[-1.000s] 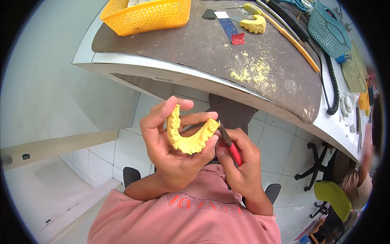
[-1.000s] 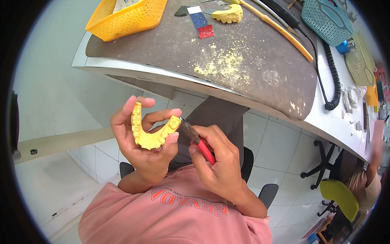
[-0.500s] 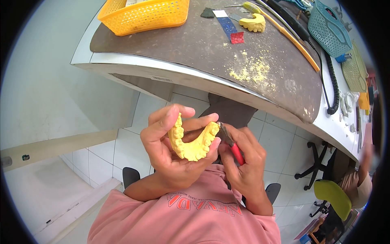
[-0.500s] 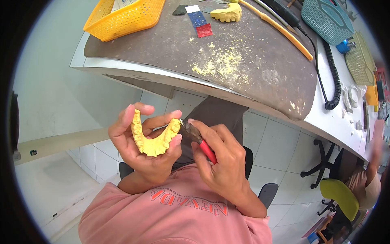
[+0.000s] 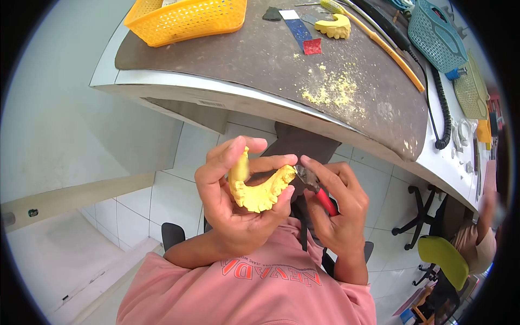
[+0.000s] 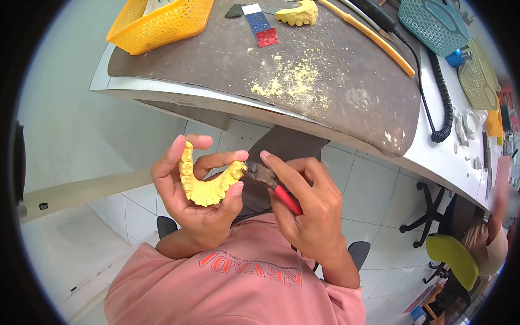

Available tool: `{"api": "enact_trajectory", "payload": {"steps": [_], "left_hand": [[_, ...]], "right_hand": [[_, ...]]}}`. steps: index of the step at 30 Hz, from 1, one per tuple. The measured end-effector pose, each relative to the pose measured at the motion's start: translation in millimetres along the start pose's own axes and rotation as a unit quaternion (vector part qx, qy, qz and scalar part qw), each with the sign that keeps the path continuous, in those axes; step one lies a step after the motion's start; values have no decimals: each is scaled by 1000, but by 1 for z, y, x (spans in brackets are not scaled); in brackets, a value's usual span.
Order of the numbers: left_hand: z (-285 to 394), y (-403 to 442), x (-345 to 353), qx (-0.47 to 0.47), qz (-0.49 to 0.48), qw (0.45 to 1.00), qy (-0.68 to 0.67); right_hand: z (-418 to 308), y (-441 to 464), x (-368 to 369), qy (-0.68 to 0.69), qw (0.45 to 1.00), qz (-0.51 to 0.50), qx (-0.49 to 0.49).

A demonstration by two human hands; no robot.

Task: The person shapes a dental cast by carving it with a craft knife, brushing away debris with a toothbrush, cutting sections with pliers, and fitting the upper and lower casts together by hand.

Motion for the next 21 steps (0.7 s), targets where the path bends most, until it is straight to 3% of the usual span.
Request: {"api": "enact_trajectory", "payload": {"steps": [13,21], "left_hand": [[0,-2,3,15,-13,1000,-18],[0,0,4,-5,0,999,-54]], "right_hand": [[-2,-1,-16,-68,997,-26,17],[0,3,-18,7,1000,-14,17]]}}
Point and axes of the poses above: each hand's wrist, its own y-axis towards the middle knuckle, its own x-axis out of the palm, z = x × y, the point moved 2 cm from there along y, towards the middle knuckle, and after that the axes turned 7 degrees about x, right-handed, at the moved point
